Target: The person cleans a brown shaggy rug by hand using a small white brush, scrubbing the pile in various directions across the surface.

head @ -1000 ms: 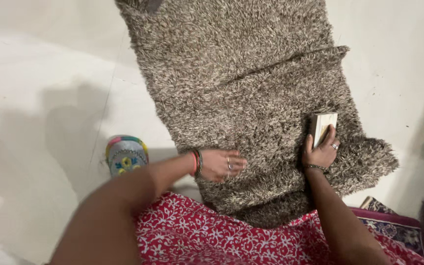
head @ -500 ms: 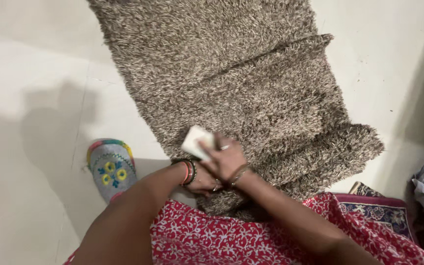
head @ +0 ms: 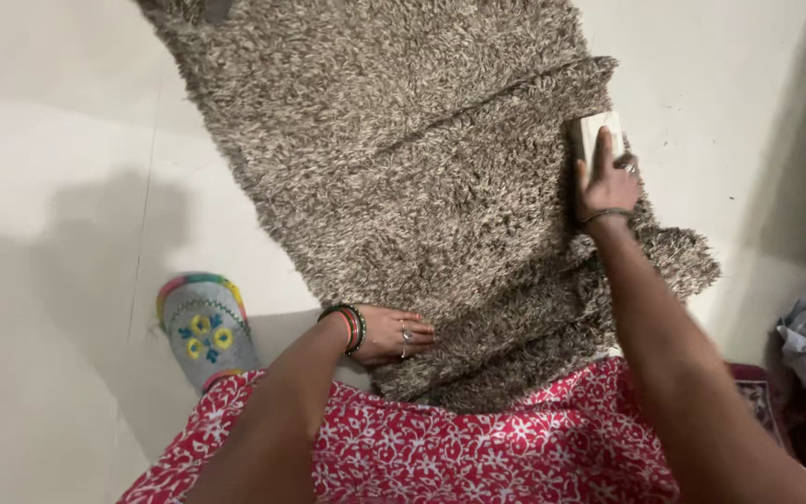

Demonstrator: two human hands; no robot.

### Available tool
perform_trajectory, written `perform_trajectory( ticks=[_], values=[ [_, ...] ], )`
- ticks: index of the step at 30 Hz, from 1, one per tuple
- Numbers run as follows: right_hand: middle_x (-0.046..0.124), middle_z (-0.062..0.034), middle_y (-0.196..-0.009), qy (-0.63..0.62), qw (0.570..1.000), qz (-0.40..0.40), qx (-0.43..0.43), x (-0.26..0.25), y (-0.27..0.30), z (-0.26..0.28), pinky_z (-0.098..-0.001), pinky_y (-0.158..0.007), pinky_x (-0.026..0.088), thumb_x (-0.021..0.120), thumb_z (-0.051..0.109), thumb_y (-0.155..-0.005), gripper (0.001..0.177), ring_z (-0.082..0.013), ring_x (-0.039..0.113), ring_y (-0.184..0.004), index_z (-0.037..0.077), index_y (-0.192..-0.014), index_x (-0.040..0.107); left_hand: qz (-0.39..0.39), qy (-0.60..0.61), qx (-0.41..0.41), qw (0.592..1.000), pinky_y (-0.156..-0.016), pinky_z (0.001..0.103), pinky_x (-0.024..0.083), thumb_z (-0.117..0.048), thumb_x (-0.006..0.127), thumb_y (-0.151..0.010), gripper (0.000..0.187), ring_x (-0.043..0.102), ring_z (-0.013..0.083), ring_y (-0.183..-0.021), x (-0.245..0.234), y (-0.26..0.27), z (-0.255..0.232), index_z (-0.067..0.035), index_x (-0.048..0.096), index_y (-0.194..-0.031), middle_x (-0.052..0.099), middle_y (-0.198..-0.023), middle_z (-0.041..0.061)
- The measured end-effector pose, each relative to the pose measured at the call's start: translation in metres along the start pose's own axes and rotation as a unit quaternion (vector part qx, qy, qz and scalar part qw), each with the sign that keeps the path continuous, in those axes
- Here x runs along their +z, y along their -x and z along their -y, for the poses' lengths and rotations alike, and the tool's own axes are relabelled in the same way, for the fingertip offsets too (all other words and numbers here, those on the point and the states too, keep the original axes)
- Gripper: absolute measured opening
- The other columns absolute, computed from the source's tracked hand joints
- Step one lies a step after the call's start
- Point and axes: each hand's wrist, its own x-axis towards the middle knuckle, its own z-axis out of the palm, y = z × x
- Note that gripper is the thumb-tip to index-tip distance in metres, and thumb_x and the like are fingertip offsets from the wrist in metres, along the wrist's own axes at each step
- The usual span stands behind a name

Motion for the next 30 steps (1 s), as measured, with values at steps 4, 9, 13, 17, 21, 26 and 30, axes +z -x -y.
perform_trajectory(
  ticks=[4,9,13,17,21,26,30],
  values=[
    [0.064,-0.0187,-0.104,-0.052,0.981,-0.036,-0.182,0.011,0.098,0.067,-0.0372,-0.060,0.057,0.047,0.038,-0.102,0.068,-0.0259,0.064,-0.074,0.009,-0.157,0.020,0.049,-0.065,-0.010,0.997,-0.120,0.044,0.012,-0.034,0.045,-0.093,0.058,0.015,0.0291,-0.146,-0.008,-0.003,-0.004,-0.003,0.037,-0.141,0.026,-0.156,0.013],
    [0.065,-0.0144,-0.102,-0.013,0.899,0.165,-0.405,-0.026,0.233,0.162,-0.0340,-0.072,0.057,0.066,0.045,-0.082,0.057,-0.0256,0.063,-0.088,0.024,-0.133,0.054,0.033,-0.068,0.002,0.997,-0.121,0.045,0.012,-0.032,0.051,-0.088,0.058,0.015,0.0311,-0.148,-0.013,0.001,0.001,-0.001,0.044,-0.137,0.030,-0.155,0.015],
    [0.064,-0.0107,-0.095,-0.079,0.951,0.238,-0.179,-0.028,0.160,0.112,-0.0307,-0.065,0.059,0.058,0.041,-0.093,0.048,-0.0159,0.062,-0.076,0.003,-0.122,0.054,0.004,-0.031,0.003,1.000,-0.121,0.046,0.012,-0.031,0.054,-0.086,0.056,0.016,0.0313,-0.148,-0.005,0.000,0.002,-0.002,0.048,-0.133,0.031,-0.156,0.015],
    [0.045,-0.0312,-0.124,-0.004,0.998,-0.026,-0.058,0.002,0.020,-0.033,-0.0369,-0.051,0.055,0.050,0.041,-0.104,0.057,-0.0279,0.057,-0.073,0.022,-0.152,0.028,-0.016,0.024,-0.007,1.000,-0.121,0.046,0.013,-0.030,0.054,-0.087,0.059,0.016,0.0306,-0.147,0.000,-0.002,-0.001,-0.006,0.044,-0.140,0.029,-0.155,0.012],
    [0.043,-0.0307,-0.133,-0.071,0.996,-0.009,0.050,0.025,-0.025,-0.073,-0.0384,-0.073,0.054,0.050,0.041,-0.107,0.068,-0.0303,0.055,-0.091,0.039,-0.163,0.010,-0.026,-0.006,-0.008,1.000,-0.122,0.046,0.014,-0.031,0.053,-0.092,0.061,0.017,0.0304,-0.149,0.001,0.000,0.002,-0.006,0.040,-0.146,0.027,-0.157,0.011],
    [0.058,-0.0219,-0.113,-0.168,0.975,-0.126,-0.071,0.006,0.070,0.034,-0.0246,-0.049,0.055,0.057,0.024,-0.096,0.053,-0.0214,0.061,-0.076,0.006,-0.143,0.043,0.017,-0.050,-0.011,0.999,-0.120,0.045,0.014,-0.033,0.053,-0.089,0.058,0.015,0.0307,-0.148,0.007,-0.003,0.005,-0.004,0.043,-0.138,0.024,-0.159,0.013],
    [0.066,-0.0127,-0.110,-0.116,0.841,-0.025,-0.527,-0.002,0.208,0.146,-0.0407,-0.084,0.056,0.045,0.053,-0.091,0.050,-0.0272,0.062,-0.099,0.013,-0.116,0.061,0.023,0.087,-0.056,0.994,-0.122,0.043,0.018,-0.027,0.051,-0.089,0.060,0.023,0.0286,-0.146,0.036,-0.005,0.007,-0.006,0.043,-0.145,0.030,-0.159,0.012]
  ],
)
